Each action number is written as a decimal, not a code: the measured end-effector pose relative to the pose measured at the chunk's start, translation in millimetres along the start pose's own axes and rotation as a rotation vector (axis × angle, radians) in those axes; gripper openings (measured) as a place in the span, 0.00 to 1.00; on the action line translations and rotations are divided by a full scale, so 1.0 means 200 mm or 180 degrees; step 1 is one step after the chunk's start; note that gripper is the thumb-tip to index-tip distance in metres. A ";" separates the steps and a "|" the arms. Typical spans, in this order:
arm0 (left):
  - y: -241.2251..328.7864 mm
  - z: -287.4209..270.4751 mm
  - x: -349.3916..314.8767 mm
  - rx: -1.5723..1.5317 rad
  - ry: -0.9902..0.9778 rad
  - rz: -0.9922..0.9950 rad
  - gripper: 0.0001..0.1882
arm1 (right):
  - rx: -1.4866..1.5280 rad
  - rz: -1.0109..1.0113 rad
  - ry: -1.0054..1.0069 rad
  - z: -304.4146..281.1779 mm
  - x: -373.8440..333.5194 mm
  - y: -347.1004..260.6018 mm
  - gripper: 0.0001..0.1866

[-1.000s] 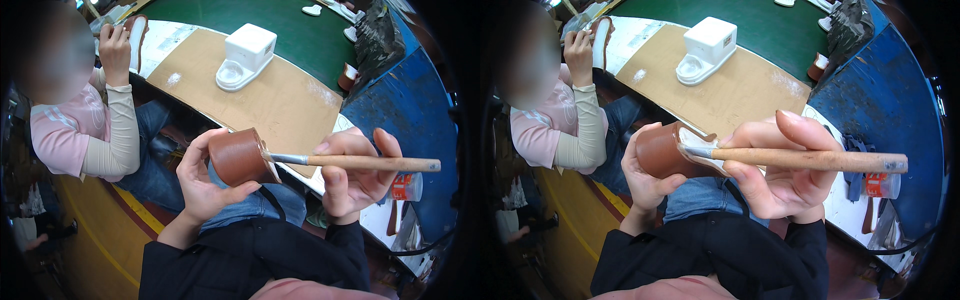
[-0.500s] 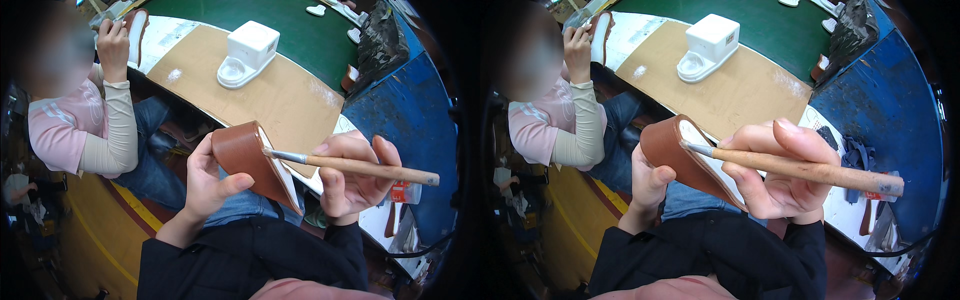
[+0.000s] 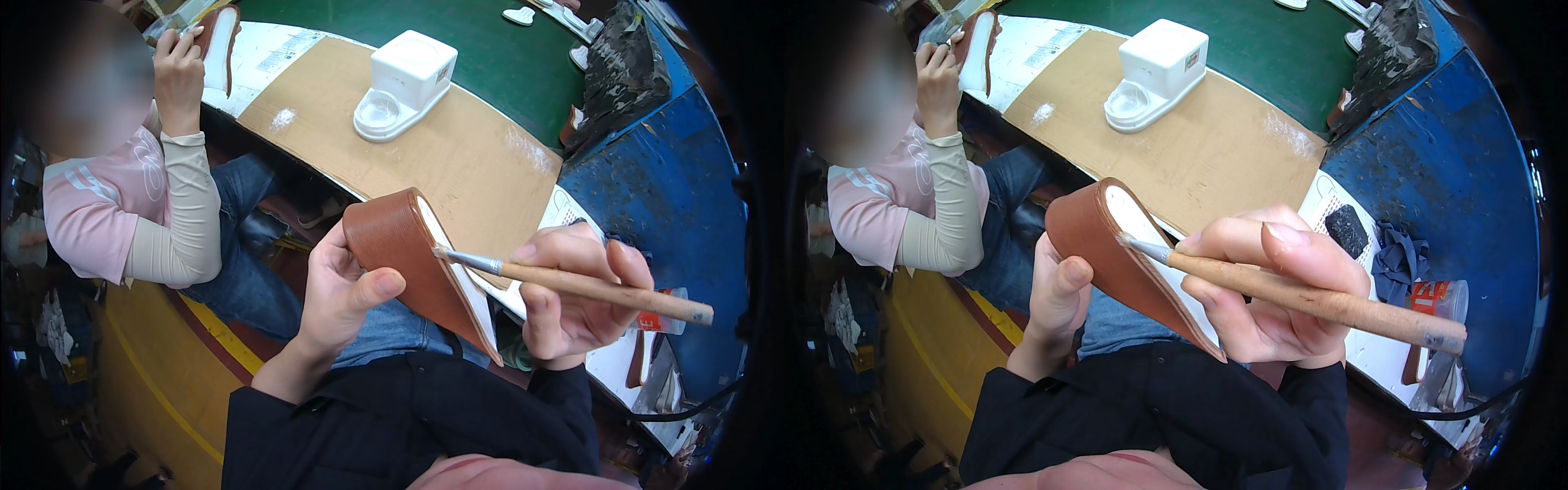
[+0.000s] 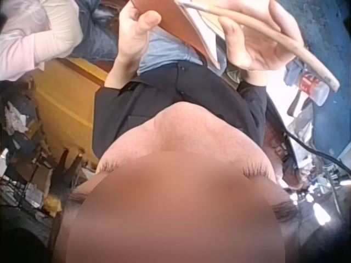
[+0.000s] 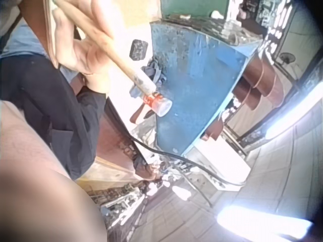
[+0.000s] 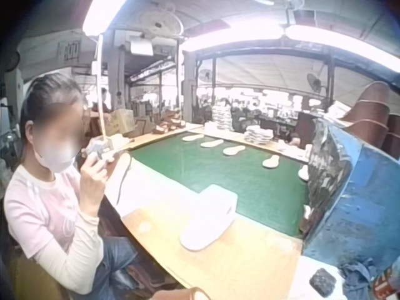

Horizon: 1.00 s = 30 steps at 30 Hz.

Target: The person paints the edges of brown shoe heels with a small brush, repeatedly dipping the brush into a white paint container. They rotate the heel to cover different sides and place finished pieces on the table.

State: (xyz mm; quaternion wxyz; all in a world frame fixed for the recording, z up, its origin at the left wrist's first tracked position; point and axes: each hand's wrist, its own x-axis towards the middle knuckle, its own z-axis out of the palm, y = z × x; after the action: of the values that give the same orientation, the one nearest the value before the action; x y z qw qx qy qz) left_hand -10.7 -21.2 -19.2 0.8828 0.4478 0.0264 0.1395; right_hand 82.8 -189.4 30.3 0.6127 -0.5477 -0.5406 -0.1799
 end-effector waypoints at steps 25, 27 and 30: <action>-0.01 -0.02 0.01 -0.0017 0.0072 0.0022 0.32 | -0.0091 -0.0134 0.0008 -0.03 -0.07 -0.03 0.31; -0.01 -0.02 0.01 -0.0022 0.0072 0.0033 0.32 | -0.0101 -0.0131 -0.0029 -0.04 -0.07 -0.03 0.31; -0.01 -0.03 0.01 -0.0050 0.0073 0.0031 0.32 | -0.0154 -0.0101 -0.0095 -0.05 -0.08 -0.04 0.31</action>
State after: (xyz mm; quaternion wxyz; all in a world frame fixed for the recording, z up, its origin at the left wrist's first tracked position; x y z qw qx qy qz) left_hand -9.2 -17.7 -23.9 0.8852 0.4394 0.0333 0.1491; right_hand 75.6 -207.2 22.3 0.5883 -0.5563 -0.5538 -0.1943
